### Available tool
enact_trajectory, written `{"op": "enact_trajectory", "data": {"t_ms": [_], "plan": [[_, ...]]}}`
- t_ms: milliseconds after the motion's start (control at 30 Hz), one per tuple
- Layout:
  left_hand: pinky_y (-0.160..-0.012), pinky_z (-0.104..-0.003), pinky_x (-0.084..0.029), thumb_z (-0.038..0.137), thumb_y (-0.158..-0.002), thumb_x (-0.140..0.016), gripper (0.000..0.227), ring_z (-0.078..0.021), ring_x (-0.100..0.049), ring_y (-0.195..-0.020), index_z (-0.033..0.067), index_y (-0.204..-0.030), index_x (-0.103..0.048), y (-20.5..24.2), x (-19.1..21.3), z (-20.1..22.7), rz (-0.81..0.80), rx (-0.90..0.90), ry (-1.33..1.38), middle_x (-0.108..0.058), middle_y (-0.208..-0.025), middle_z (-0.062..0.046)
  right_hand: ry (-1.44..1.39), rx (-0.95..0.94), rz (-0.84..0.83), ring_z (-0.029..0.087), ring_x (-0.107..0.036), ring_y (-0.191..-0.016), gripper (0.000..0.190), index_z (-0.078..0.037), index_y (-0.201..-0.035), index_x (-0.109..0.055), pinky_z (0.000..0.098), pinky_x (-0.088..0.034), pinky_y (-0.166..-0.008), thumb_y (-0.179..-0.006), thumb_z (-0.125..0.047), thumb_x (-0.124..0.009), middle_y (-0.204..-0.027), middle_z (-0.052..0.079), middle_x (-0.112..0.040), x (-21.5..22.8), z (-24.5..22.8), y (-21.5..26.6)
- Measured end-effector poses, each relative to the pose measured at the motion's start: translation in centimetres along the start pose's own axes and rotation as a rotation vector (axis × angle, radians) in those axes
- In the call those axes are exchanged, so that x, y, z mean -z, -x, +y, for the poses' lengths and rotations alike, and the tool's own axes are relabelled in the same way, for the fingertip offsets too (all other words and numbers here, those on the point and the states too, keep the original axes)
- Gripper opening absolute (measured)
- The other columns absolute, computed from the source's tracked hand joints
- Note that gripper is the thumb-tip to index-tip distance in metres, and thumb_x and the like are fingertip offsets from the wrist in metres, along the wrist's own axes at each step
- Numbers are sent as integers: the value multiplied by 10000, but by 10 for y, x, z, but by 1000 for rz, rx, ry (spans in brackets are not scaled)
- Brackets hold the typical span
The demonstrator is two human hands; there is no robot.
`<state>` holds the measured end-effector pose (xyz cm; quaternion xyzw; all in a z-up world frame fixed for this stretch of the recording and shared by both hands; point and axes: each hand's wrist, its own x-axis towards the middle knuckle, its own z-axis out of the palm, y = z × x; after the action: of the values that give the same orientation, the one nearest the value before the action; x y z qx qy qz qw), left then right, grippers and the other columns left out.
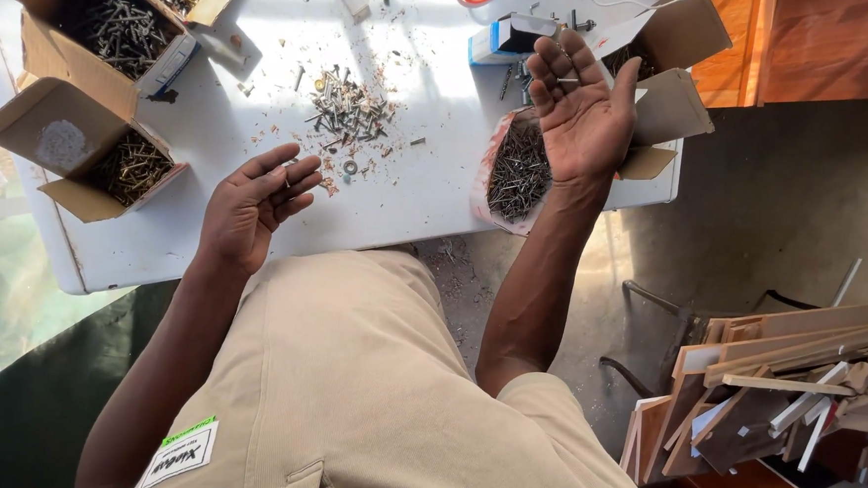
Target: Sorting and organizing various screws and nails from a table into separate cardboard boxes.
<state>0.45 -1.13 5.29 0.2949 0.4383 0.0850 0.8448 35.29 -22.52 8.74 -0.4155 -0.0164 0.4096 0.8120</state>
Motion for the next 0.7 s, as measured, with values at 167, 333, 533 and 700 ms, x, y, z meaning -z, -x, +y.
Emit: {"op": "enact_trajectory", "data": {"t_ms": [167,333,533,700], "plan": [[-1032,-307,-552,140,-1015,-554,393,-204,-674,-1257,56,-1397,-590,5,-32,9,-59,-258,-202,-714,-1301,-130,141,-15,27,252,-704,-765,447,-42,-993,-717,331,-538,-655,-1011,-433,-501,-874,132,-741,-63,59,18],[-1211,-504,-352,29,-1064,-583,336,-345,-484,-1425,56,-1394,-639,-4,-56,6,-288,-712,-503,-709,-1265,-180,169,-390,-145,277,-767,-740,532,-116,-995,-735,362,-613,-614,-1018,-580,-475,-822,145,-770,-81,169,24],[-1142,-556,-392,208,-1016,-749,395,-406,-530,-1355,71,-1373,-649,6,-46,19,-177,-875,-634,-627,-1392,-216,183,-381,45,28,-565,-557,309,-158,-822,-655,138,-395,-420,-1010,-396,-596,-651,-29,-596,-83,133,19],[-929,-306,-541,252,-1055,-743,219,-205,-677,-1168,101,-1212,-722,-4,9,4,3,-714,-602,-717,-1233,-95,1579,531,539,258,-680,-702,185,-199,-842,-643,404,-506,-706,-978,-318,-603,-714,40,-590,13,47,-39]]}}
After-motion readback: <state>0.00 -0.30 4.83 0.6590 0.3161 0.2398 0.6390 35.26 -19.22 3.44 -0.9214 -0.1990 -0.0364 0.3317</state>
